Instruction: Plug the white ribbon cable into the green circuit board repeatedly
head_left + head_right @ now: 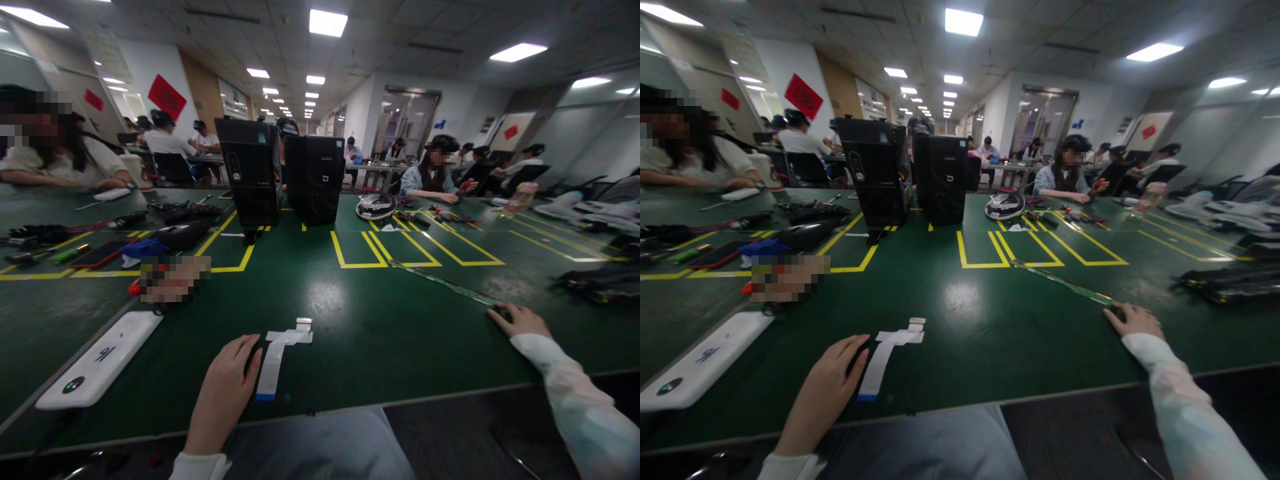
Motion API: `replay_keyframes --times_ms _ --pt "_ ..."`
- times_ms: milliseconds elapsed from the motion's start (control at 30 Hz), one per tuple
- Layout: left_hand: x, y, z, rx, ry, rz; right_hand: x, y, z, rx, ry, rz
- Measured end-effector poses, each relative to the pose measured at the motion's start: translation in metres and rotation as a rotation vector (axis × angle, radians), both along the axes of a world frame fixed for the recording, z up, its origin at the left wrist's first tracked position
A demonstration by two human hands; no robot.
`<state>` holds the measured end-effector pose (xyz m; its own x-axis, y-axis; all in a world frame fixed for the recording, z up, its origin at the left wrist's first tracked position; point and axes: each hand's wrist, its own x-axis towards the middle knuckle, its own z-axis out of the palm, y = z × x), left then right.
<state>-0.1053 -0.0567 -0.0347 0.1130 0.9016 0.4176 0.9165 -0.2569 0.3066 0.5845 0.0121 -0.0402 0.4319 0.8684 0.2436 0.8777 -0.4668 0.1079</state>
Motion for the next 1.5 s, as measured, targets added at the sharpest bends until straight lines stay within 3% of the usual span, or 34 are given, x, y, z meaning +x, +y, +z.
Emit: replay_keyframes --times_ms 100,400,567,733,900,1033,1333,1500 --pt "0.000 0.000 0.001 0.001 0.013 0.000 -0.011 0.000 0.004 -0.061 0.076 0.153" --pt "0.003 -0.002 0.007 0.012 0.014 0.003 -0.065 0.017 -0.002 0.061 0.135 0.548" --pt "0.003 -0.002 0.007 -0.004 0.016 -0.003 -0.129 0.039 0.003 0.108 0.139 0.756" --pt "0.002 -0.001 0.006 -0.014 0.011 -0.001 -0.217 0.059 0.010 0.101 0.160 0.948" --pt "0.003 -0.002 0.009 -0.015 0.001 0.001 -0.302 0.064 0.010 0.087 0.170 0.989" --pt "0.005 -0.003 0.012 -0.026 -0.004 -0.001 -0.339 0.057 0.009 0.070 0.183 0.961" --pt "0.002 -0.002 0.013 -0.037 -0.051 -0.020 -0.357 0.037 0.012 0.058 0.196 0.956" --pt "0.017 0.000 0.033 -0.099 -0.021 -0.234 -0.366 0.029 0.017 0.060 0.175 0.957"
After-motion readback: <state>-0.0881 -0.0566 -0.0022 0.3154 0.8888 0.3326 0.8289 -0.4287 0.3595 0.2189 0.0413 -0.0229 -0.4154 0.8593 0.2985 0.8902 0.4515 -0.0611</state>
